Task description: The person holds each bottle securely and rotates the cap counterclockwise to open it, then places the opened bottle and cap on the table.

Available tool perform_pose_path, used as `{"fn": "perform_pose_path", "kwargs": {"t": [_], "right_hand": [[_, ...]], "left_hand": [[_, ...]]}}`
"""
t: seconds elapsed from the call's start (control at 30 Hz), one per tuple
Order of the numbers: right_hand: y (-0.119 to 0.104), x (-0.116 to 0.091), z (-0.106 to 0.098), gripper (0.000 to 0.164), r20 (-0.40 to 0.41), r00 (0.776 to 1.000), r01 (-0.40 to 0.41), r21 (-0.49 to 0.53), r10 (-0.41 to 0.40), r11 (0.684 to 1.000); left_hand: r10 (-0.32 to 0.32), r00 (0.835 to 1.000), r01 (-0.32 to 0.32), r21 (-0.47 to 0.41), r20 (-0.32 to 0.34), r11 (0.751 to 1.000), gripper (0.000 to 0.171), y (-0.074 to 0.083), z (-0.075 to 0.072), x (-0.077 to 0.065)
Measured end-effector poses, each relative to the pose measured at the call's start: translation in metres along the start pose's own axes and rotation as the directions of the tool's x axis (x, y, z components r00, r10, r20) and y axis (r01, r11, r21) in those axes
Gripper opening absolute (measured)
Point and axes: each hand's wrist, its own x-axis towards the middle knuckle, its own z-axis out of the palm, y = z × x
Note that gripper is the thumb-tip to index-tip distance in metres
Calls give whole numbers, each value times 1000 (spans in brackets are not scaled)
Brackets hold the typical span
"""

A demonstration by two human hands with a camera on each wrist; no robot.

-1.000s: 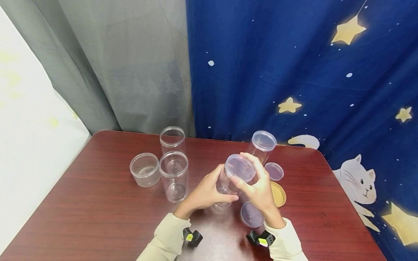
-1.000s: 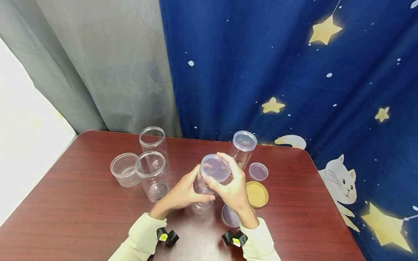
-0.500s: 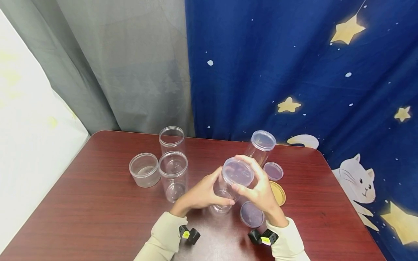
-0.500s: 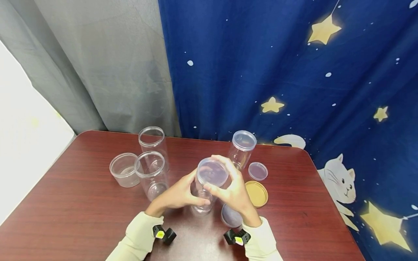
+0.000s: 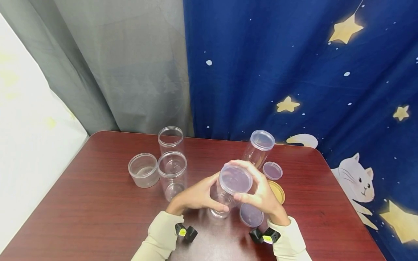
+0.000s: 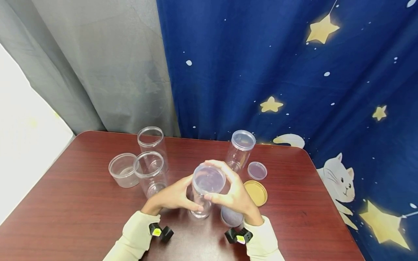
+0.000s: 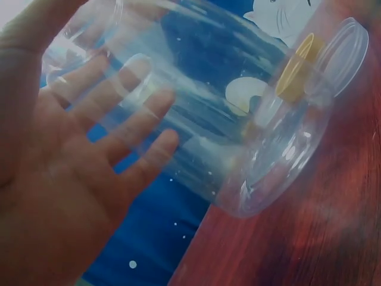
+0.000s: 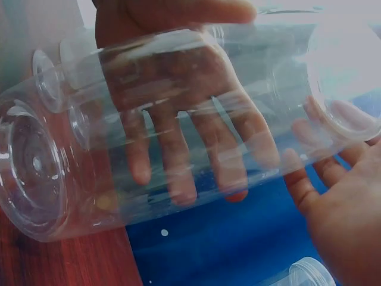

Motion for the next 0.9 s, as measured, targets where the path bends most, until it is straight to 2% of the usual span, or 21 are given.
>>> {"fn": "perform_pose_path", "kwargs": {"t": [0.13,0.23,0.3,0.4,0.47,0.57,0.67,0.77,0.9], "right_hand": [[0,2,0,74,33,999,35,43,-36,998],[1,3,-1,79,21,999,45,8,-45,999],[1,2,-1,82,-12,1000,13,-34,-14,999],[0,2,2,84,-110,991,-89,-158,72,983],[-1,2,6,83,-193,973,-171,-248,124,954],[-2,4,13,83,-326,930,-288,-363,168,886],[-3,5,20,82,-428,887,-364,-409,176,837],[-3,5,25,83,-485,860,-402,-447,161,799],[-3,5,29,84,-521,843,-424,-492,133,761]], "left_hand": [[-1,1000,1,-7,-7,1000,89,0,0,0],[-9,999,9,-7,-51,1000,90,1,1,1],[-18,995,19,6,-100,1000,88,1,3,2],[-42,978,58,75,-203,996,84,1,6,4],[-55,962,93,135,-266,986,83,0,9,6],[-59,939,139,217,-339,966,86,0,15,9],[-53,918,170,267,-394,949,90,1,19,11],[-28,899,183,315,-437,931,91,1,22,12],[-2,882,198,366,-472,909,91,2,26,13]]}}
